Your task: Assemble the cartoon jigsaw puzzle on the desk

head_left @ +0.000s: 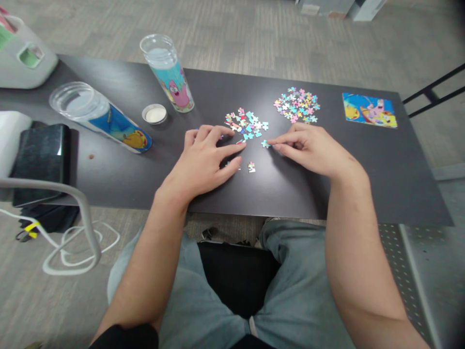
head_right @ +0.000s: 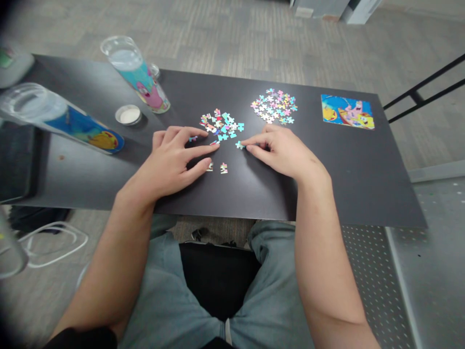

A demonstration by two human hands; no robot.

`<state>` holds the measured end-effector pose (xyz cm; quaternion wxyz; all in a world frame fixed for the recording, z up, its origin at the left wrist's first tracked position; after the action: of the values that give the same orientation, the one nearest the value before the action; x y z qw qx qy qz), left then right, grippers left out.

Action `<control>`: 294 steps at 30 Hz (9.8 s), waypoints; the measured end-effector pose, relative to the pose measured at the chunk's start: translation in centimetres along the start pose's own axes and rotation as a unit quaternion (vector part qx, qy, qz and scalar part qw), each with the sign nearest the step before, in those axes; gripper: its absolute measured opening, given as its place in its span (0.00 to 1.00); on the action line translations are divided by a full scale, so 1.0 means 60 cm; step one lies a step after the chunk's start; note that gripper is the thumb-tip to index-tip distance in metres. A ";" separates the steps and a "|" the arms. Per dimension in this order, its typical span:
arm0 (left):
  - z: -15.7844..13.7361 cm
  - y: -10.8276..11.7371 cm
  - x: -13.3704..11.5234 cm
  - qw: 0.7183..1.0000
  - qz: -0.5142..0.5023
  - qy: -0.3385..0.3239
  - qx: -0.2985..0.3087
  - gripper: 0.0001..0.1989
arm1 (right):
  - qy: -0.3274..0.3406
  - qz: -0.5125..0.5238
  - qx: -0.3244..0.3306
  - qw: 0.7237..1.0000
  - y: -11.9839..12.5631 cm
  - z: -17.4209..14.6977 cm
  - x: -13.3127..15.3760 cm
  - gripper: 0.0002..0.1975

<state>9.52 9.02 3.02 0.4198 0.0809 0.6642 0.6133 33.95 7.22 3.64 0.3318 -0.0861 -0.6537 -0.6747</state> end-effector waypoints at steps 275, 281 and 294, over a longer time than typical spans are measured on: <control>0.020 -0.004 -0.032 0.996 -0.083 0.028 -0.009 0.13 | -0.088 0.020 0.068 0.994 -0.036 0.020 0.081 0.13; 0.022 -0.008 -0.031 0.997 -0.078 0.017 -0.005 0.11 | -0.081 0.034 0.066 0.994 -0.036 0.021 0.078 0.14; 0.028 -0.012 -0.039 0.997 -0.073 0.009 0.008 0.12 | -0.107 0.040 0.072 0.991 -0.027 0.016 0.069 0.18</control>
<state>12.40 8.64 3.64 0.4568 0.0304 0.6766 0.5767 29.56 6.58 4.70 0.2922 -0.1593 -0.7284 -0.5990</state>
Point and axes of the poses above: each hand's wrist, its own z-axis towards the middle knuckle, its own y-axis out of the back of the hand, x = y × z, the point moved 10 cm from there along z, towards the middle knuckle, and after that the axes turned 1 degree about z, right-handed, at the moved point
